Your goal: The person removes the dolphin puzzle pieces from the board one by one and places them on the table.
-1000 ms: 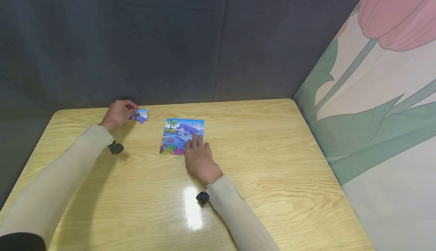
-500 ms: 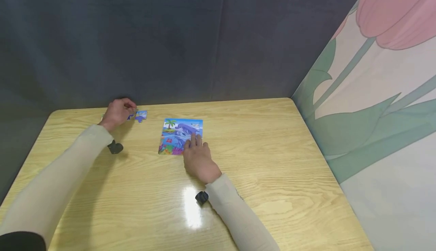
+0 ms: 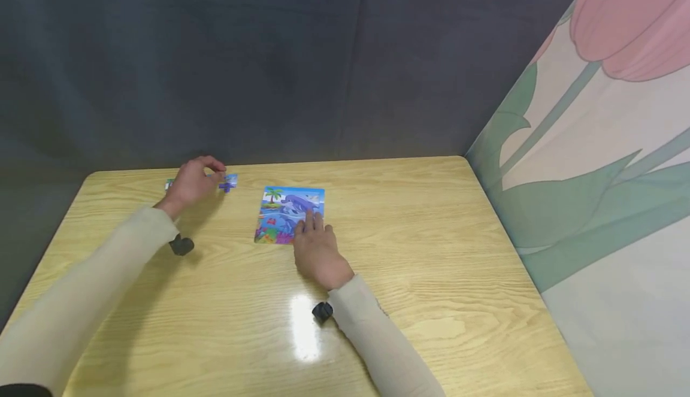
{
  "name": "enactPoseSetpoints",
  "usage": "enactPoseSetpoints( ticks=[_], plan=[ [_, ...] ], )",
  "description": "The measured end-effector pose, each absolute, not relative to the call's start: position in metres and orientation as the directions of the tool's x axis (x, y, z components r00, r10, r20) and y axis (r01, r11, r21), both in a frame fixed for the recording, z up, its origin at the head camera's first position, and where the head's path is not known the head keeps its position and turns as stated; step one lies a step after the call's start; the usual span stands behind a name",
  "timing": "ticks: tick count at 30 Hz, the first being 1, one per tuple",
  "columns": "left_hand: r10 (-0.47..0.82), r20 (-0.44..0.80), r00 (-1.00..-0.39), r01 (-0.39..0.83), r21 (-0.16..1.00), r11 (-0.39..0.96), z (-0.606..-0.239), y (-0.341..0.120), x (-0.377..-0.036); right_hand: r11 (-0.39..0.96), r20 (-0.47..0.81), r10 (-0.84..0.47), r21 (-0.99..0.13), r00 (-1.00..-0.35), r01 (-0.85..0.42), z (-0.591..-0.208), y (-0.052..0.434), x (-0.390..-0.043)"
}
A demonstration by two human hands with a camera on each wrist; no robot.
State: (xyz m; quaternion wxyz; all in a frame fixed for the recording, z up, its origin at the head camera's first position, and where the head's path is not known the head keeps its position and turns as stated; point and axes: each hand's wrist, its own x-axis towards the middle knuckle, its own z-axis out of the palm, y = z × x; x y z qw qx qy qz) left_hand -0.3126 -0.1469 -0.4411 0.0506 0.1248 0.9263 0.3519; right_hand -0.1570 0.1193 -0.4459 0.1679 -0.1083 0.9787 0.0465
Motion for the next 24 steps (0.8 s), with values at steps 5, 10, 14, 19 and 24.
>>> enactPoseSetpoints(
  ticks=[5,10,14,19,24],
  plan=[
    [0.393,0.007,-0.919,0.305,0.645,0.701,-0.439,-0.123,-0.288,0.974,-0.337,-0.189,0.057,-0.922,-0.220,-0.447,0.120,-0.157],
    [0.464,-0.004,-0.886,0.353,0.644,0.679,-0.444,-0.101,-0.264,0.972,-0.333,-0.193,0.061,-0.923,-0.226,-0.446,0.120,-0.157],
    [0.493,-0.020,-0.870,0.375,0.624,0.686,-0.457,-0.090,-0.253,0.969,-0.319,-0.206,0.064,-0.925,-0.238,-0.446,0.120,-0.157],
    [0.491,-0.051,-0.870,0.368,0.597,0.713,-0.473,-0.081,-0.249,0.968,-0.315,-0.210,0.067,-0.926,-0.243,-0.447,0.120,-0.158],
    [0.493,-0.089,-0.865,0.363,0.568,0.739,-0.475,-0.074,-0.249,0.970,-0.327,-0.200,0.066,-0.924,-0.233,-0.447,0.119,-0.157]
  ],
)
